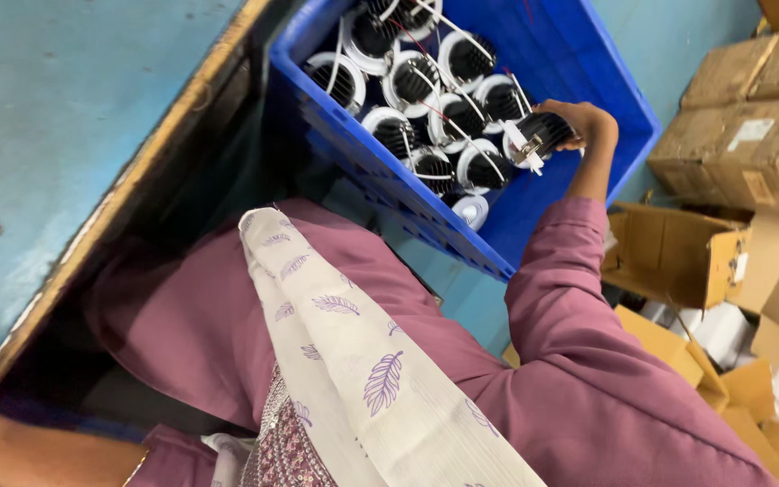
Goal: The person wipes a black LED downlight housing with a purple cloth, fits the LED module and white reflector into the housing, then uses a green electric screwdriver to drive screws and secure the reflector ring to the housing. The finished downlight is placed into a blue crate with other completed units.
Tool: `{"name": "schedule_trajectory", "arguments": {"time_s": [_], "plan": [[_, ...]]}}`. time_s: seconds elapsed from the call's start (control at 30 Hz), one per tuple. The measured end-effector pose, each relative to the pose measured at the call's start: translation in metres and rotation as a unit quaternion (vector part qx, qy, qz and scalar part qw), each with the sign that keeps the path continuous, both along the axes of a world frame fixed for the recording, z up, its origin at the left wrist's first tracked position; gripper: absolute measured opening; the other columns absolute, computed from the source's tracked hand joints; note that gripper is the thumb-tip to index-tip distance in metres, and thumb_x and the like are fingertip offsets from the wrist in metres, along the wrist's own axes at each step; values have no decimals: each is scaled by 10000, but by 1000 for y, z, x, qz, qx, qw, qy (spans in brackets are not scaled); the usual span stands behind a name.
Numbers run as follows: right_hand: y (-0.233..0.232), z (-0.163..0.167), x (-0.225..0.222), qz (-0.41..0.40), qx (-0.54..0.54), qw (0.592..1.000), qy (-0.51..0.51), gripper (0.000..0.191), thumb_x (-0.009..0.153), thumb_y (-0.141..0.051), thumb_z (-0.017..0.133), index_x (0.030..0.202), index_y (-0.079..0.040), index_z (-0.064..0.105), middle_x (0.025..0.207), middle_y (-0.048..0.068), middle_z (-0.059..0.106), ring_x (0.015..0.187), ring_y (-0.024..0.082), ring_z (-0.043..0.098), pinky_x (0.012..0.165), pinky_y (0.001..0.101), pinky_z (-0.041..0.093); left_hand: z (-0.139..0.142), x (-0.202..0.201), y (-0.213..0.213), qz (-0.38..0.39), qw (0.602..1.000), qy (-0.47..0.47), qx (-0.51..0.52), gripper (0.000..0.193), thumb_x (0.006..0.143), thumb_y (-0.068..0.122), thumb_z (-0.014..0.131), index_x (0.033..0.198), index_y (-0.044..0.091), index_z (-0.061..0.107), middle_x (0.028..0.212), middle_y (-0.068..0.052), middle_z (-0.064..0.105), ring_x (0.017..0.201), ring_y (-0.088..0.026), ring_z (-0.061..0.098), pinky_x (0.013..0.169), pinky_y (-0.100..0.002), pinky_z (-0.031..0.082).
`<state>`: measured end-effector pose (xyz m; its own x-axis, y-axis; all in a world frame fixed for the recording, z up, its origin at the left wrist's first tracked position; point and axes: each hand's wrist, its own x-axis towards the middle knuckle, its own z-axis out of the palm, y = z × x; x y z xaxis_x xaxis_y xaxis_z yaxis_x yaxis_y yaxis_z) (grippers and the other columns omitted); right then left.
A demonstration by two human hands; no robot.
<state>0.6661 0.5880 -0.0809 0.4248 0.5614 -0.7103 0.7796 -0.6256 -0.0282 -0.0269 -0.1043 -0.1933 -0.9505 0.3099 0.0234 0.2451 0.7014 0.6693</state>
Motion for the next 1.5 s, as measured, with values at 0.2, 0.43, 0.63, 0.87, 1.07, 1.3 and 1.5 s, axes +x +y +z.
{"name": "schedule_trajectory", "arguments": {"time_s": [0.2, 0.43, 0.63, 0.87, 1.07, 1.3, 1.5], "plan": [[-38, -22, 22, -113, -118, 968, 190, 481, 788, -610, 701, 779, -137, 617, 659, 41, 592, 495, 183, 521, 445, 281, 442, -14, 119, -38, 35, 971, -182, -150, 280, 1143, -42, 439, 1211, -106, 702, 1190, -180, 740, 1042, -247, 702, 963, -362, 570], [-53, -29, 12, -7, -309, 951, -2, 545, 774, -660, 717, 776, -129, 594, 659, 53, 570, 522, 194, 507, 432, 328, 383, -16, 235, -37, 16, 893, -376, -246, 282, 1146, -27, 439, 1222, -103, 699, 1184, -178, 739, 1038, -246, 700, 961, -361, 569], [-69, -49, 15, 22, -361, 930, -61, 549, 758, -617, 746, 1027, -143, 683, 898, 127, 671, 647, 251, 624, 531, 336, 485, -14, 245, -36, 7, 874, -410, -260, 284, 1148, -14, 439, 1232, -100, 696, 1179, -176, 738, 1035, -246, 698, 959, -360, 568], [-91, -73, 15, 28, -353, 933, -73, 789, 736, -585, 793, 1284, -51, 599, 1256, 210, 655, 873, 337, 710, 713, 447, 618, -14, 241, -38, 10, 867, -422, -266, 287, 1151, 1, 439, 1243, -96, 693, 1173, -174, 737, 1032, -245, 695, 956, -359, 567], [-107, -86, 3, 31, -308, 943, -122, 865, 774, -565, 793, 1406, -63, 480, 1388, 219, 520, 841, 354, 712, 731, 456, 621, -14, 241, -38, 6, 864, -425, -270, 291, 1153, 14, 439, 1253, -93, 690, 1168, -172, 736, 1029, -245, 693, 954, -358, 565], [-119, -92, -6, -76, -329, 936, -97, 748, 821, -507, 746, 1419, -113, 529, 1420, 206, 568, 779, 327, 684, 672, 428, 597, -15, 243, -35, 2, 863, -428, -267, 295, 1156, 29, 439, 1264, -89, 687, 1162, -170, 735, 1026, -244, 691, 952, -357, 564], [-133, -96, -9, -115, -308, 944, -34, 835, 851, -497, 783, 1466, -45, 445, 1441, 220, 481, 1010, 405, 663, 709, 496, 620, -14, 246, -30, 7, 862, -432, -265, 300, 1158, 42, 439, 1274, -86, 684, 1157, -168, 734, 1023, -244, 689, 950, -356, 563]]}}
